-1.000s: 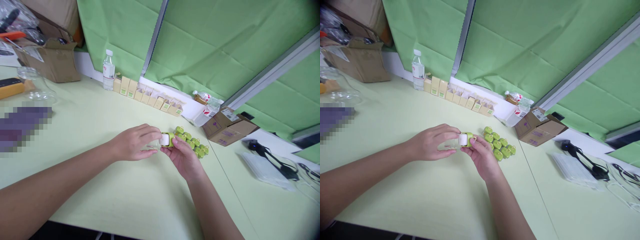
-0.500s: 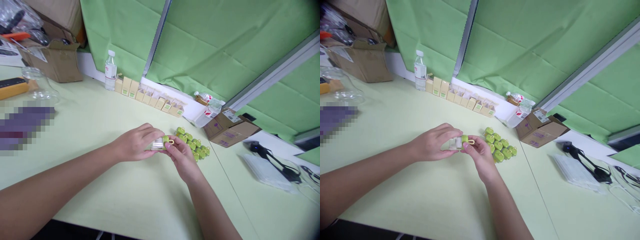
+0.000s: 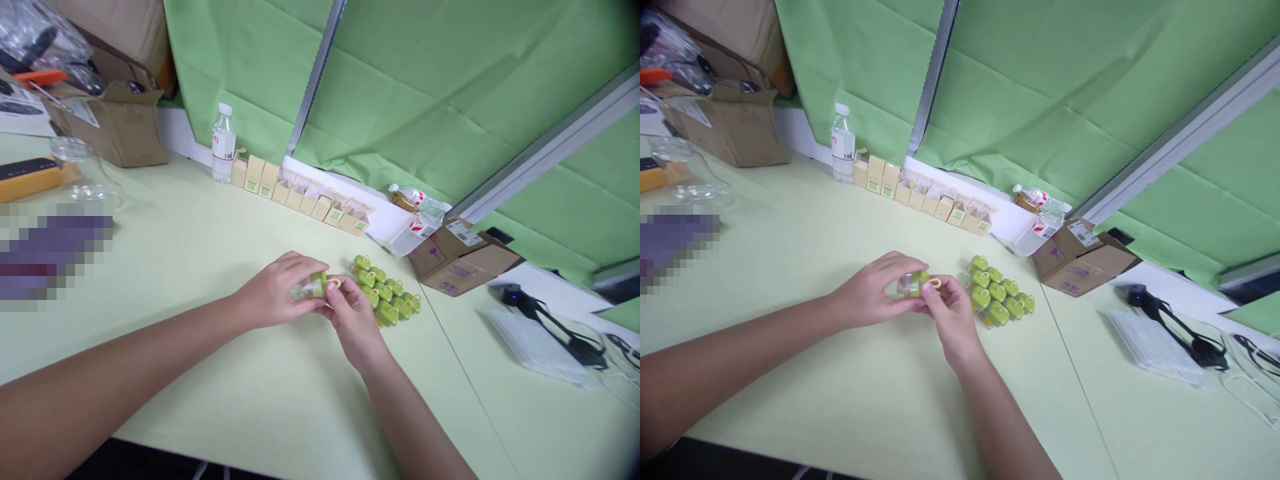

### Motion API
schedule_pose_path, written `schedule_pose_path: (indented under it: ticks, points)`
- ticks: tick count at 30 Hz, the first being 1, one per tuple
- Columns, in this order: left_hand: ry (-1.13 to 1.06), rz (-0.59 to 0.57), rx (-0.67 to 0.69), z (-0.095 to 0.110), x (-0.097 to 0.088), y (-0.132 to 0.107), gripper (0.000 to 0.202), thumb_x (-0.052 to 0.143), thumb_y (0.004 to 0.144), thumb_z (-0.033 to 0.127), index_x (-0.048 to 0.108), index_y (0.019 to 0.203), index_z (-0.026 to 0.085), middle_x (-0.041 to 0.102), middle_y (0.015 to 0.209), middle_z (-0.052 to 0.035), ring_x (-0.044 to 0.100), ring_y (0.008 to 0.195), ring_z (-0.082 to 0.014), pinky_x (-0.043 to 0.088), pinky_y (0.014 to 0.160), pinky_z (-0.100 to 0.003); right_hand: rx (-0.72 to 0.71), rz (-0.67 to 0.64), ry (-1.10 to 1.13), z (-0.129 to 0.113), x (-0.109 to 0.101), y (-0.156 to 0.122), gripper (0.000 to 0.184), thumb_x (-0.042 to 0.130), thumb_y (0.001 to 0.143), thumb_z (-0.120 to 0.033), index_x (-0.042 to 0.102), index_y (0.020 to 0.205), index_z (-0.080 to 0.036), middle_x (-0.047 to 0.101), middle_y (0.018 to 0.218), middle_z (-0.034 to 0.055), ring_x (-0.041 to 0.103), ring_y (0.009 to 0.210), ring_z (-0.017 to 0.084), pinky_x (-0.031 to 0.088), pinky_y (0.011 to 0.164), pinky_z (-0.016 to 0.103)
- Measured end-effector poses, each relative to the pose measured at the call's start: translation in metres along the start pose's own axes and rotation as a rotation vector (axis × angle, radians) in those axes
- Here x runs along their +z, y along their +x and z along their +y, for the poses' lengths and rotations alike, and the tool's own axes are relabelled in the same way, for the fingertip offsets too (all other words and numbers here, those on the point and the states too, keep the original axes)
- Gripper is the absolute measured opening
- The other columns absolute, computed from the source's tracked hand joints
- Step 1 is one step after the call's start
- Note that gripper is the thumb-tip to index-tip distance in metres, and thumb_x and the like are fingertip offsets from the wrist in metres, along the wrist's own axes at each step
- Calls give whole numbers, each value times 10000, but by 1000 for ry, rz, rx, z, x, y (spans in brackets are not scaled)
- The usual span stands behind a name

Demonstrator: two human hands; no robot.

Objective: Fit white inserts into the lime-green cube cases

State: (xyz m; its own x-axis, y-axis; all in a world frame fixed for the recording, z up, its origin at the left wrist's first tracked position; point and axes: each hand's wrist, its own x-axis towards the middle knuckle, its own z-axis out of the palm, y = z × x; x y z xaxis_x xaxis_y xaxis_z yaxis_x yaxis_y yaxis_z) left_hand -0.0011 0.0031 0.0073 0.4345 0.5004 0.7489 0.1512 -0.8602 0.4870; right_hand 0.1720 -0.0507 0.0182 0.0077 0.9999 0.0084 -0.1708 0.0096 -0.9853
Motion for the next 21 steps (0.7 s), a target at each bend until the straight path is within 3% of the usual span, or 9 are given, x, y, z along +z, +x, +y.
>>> schedule_pose_path:
  ticks: [4,6,10,12,15,18,21]
  points:
    - [-367,117,-414,-14,1,2,357,691,837,324,609,1155,184,668,1088,-92,659,935,-197,596,774,-348,34,38,-23,-4,-4,1,362,631,867,-546,711,987,-214,684,1057,87,659,864,209,567,746,370]
    - [-569,157,-589,-25,-4,5,343,710,815,335,620,1097,162,677,1031,-77,669,885,-181,603,815,-392,37,76,-57,-5,-7,2,350,642,856,-533,718,974,-213,686,1057,92,663,858,215,564,734,371]
    - [-875,260,-787,-40,-20,12,303,644,844,347,642,1060,135,641,1186,-128,672,996,-218,599,879,-464,61,107,-95,-2,-8,4,344,668,828,-527,719,949,-208,685,1023,89,662,838,214,564,714,370]
    - [-939,276,-806,-41,-23,13,311,602,863,354,644,1066,121,628,1211,-148,670,1017,-228,593,891,-471,68,106,-109,-1,-7,4,344,679,817,-529,717,936,-208,683,1015,86,658,830,211,561,707,366]
    - [-872,195,-769,-36,-19,11,347,676,811,303,630,1110,134,638,1199,-137,667,1023,-228,585,898,-465,24,117,-165,-1,-6,5,337,691,811,-527,708,939,-215,674,989,70,643,798,195,553,686,354]
    - [-639,60,-590,-26,-7,3,516,749,744,231,575,1225,169,660,1145,-114,647,1026,-219,587,867,-425,-111,148,-301,-1,-7,5,314,670,836,-520,699,933,-223,658,891,38,602,724,169,527,656,333]
    - [-363,-89,-395,-12,4,-6,614,697,790,207,484,1365,231,641,1210,-108,634,1069,-223,591,847,-389,-235,168,-449,2,-8,5,250,693,837,-473,690,865,-225,645,777,18,566,677,162,482,635,316]
